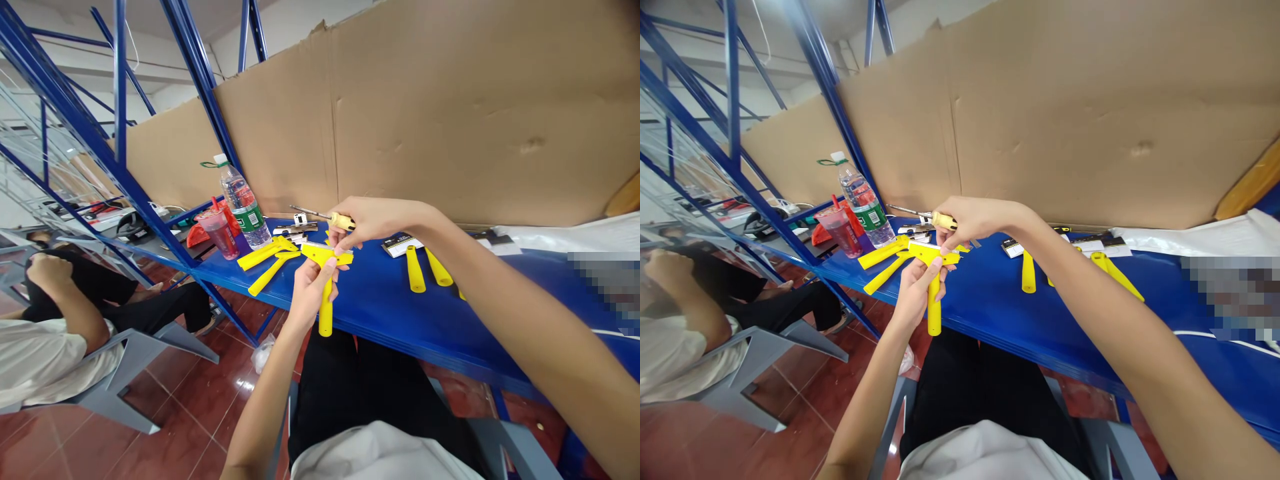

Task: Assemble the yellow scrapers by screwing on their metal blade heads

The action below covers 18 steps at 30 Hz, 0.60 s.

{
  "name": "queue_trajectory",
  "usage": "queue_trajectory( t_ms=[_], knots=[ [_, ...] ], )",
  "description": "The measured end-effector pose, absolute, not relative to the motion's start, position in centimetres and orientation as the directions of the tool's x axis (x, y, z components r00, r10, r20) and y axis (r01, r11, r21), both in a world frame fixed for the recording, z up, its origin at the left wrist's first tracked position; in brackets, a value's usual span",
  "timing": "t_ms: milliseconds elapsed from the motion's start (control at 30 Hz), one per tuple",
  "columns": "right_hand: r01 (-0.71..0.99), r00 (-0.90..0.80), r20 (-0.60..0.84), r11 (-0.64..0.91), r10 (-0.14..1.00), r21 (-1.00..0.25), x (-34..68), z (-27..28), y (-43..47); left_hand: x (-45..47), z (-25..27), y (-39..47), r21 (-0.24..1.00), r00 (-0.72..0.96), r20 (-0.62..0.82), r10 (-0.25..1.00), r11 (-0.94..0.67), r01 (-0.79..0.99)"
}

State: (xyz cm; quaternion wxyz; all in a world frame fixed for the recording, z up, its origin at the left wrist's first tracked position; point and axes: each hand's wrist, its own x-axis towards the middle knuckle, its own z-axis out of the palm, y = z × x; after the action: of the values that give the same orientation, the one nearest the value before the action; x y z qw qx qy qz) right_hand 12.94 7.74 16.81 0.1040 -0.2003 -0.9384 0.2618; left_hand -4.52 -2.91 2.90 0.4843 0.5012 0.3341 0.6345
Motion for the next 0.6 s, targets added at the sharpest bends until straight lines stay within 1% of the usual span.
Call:
queue_trajectory(
  t_ms=[167,300,467,600],
  knots=[
    [0.342,-0.893,0.09,0.793,0.442,-0.504,12.82,17.0,7.36,-4.47,2.9,-2.84,0.914,-0.047,0.319,0.946,-0.321,-0.25],
    [0.338,-0.896,0.108,0.82,0.43,-0.461,12.78,17.08,7.26,-4.34,2.94,-2.89,0.911,-0.062,0.32,0.945,-0.325,-0.253],
    [0.32,-0.903,0.136,0.85,0.407,-0.419,12.82,17.01,7.69,-4.37,2.92,-3.01,0.905,-0.036,0.333,0.942,-0.33,-0.268],
    [0.344,-0.891,0.142,0.844,0.432,-0.412,12.84,17.02,7.76,-4.57,2.78,-3.0,0.902,-0.017,0.336,0.942,-0.326,-0.284]
  ],
)
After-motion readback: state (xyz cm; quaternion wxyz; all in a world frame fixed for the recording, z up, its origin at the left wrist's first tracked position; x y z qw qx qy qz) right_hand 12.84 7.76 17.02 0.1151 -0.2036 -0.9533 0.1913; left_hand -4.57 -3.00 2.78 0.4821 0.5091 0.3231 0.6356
